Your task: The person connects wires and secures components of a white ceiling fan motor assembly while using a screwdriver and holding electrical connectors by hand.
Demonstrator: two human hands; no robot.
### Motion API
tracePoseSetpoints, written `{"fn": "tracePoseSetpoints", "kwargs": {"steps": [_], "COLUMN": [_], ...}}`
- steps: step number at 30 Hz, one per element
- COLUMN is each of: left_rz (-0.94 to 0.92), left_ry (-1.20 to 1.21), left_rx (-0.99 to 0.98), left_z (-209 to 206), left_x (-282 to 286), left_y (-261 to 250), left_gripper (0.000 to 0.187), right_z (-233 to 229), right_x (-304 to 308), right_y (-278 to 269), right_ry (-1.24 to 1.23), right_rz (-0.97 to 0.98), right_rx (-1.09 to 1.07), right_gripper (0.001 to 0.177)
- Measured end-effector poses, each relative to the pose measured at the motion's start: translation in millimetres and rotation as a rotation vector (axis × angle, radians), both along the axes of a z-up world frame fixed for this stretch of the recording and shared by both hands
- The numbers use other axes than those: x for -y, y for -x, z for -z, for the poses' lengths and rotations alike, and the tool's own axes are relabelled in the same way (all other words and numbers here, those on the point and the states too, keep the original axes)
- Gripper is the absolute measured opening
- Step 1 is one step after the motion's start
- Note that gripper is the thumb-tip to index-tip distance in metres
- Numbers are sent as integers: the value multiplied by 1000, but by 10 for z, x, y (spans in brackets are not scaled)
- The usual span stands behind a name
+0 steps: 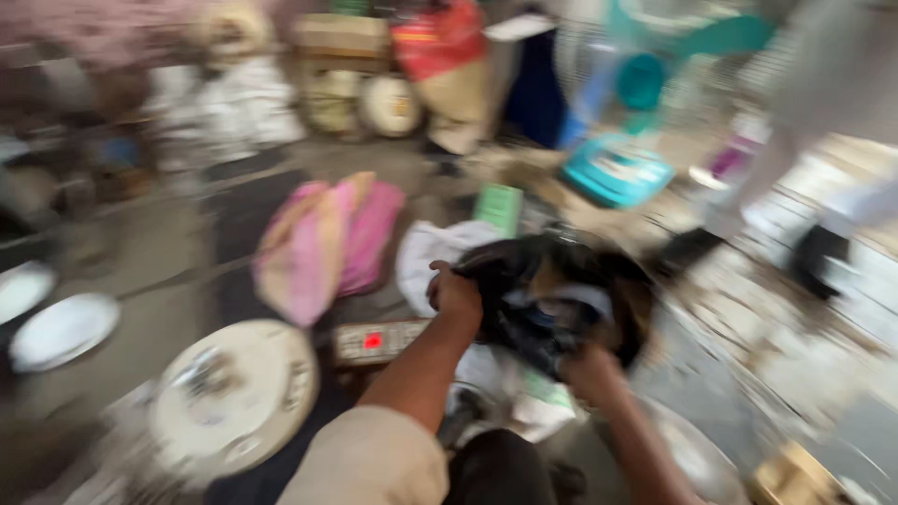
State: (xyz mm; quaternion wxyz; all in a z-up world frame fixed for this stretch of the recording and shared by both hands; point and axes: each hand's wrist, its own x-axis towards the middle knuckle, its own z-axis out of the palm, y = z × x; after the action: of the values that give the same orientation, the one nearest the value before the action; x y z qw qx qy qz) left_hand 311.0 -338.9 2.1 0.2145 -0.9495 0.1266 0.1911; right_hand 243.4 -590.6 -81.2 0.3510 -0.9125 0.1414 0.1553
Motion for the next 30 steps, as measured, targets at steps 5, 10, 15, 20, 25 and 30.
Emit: {"fn": "tracePoseSetpoints", "kwargs": {"steps": [5, 10, 15, 20, 25, 30], "left_rz": [-265, -564, -1008, -1201, -914, -277], "left_ry": [329, 1386, 986, 859, 691, 1125], "left_rx": [61, 281, 565, 446, 567, 1093], "left_z": [288, 590, 807, 910, 1132, 1020], "left_x": [-901, -2122, -3138, -3067, -2841, -1618], "left_y": [-148, -653, -965, -1074, -1115, -1209], "left_gripper": [34, 32, 105, 139, 49, 38], "right_z": [-320, -205, 181, 446, 349, 11], "right_x": [-76, -307, -105, 134, -15, -283], "right_y": [-350, -589, -641, -676, -705, -599], "right_ry": [-153, -166, -44, -44, -161, -177], "right_rz": [76, 13, -35, -14, 63, 111], "right_rx": [118, 206, 179, 300, 407, 293], "right_gripper": [50, 41, 45, 49, 51, 42]}}
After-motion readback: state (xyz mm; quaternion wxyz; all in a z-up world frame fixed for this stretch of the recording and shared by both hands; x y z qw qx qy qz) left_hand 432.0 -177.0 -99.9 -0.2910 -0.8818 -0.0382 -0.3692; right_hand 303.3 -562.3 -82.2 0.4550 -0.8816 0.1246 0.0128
